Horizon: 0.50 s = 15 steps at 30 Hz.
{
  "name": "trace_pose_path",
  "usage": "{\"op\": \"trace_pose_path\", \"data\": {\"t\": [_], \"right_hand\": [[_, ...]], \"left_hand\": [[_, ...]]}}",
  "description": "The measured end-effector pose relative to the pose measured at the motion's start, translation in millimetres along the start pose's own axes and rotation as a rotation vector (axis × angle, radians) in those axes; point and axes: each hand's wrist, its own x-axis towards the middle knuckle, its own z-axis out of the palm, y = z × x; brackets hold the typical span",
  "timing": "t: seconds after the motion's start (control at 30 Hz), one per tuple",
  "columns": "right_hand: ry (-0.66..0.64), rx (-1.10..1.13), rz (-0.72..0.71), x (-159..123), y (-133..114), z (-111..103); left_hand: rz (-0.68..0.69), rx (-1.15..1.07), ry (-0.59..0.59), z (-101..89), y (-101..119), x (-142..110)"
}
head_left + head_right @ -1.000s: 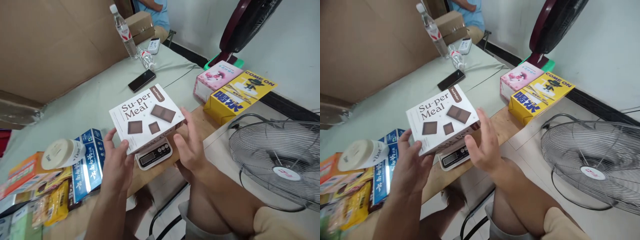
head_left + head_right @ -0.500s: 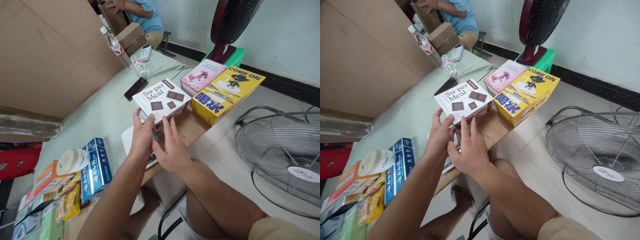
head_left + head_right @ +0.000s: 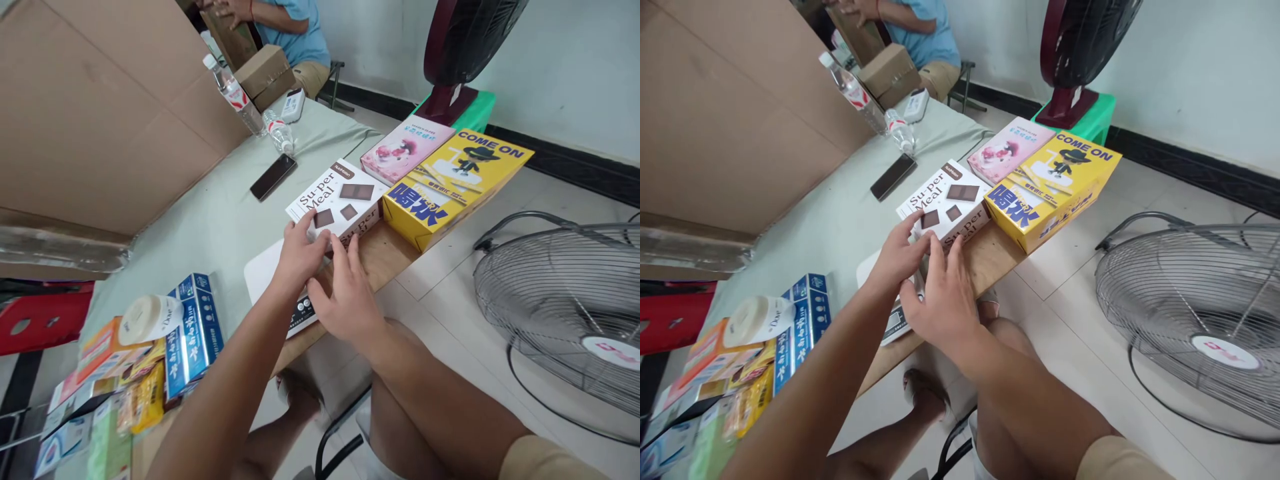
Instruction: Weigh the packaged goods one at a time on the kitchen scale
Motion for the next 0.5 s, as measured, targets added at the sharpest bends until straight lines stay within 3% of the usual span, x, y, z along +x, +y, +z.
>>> {"op": "trace_pose_path", "data": {"t": [0.2,0.5], "right_hand": [[0.072,0.005,-0.043,-1.3,-0.1,2.4],[0.124,-0.043,-0.095,-2.8,1.9,4.9]], "left_hand": [[0.066,-0.023,-0.039,0.9,-5.1,4.1],[0.058,-0.028,-0.061,1.5,-10.6,5.1]]}}
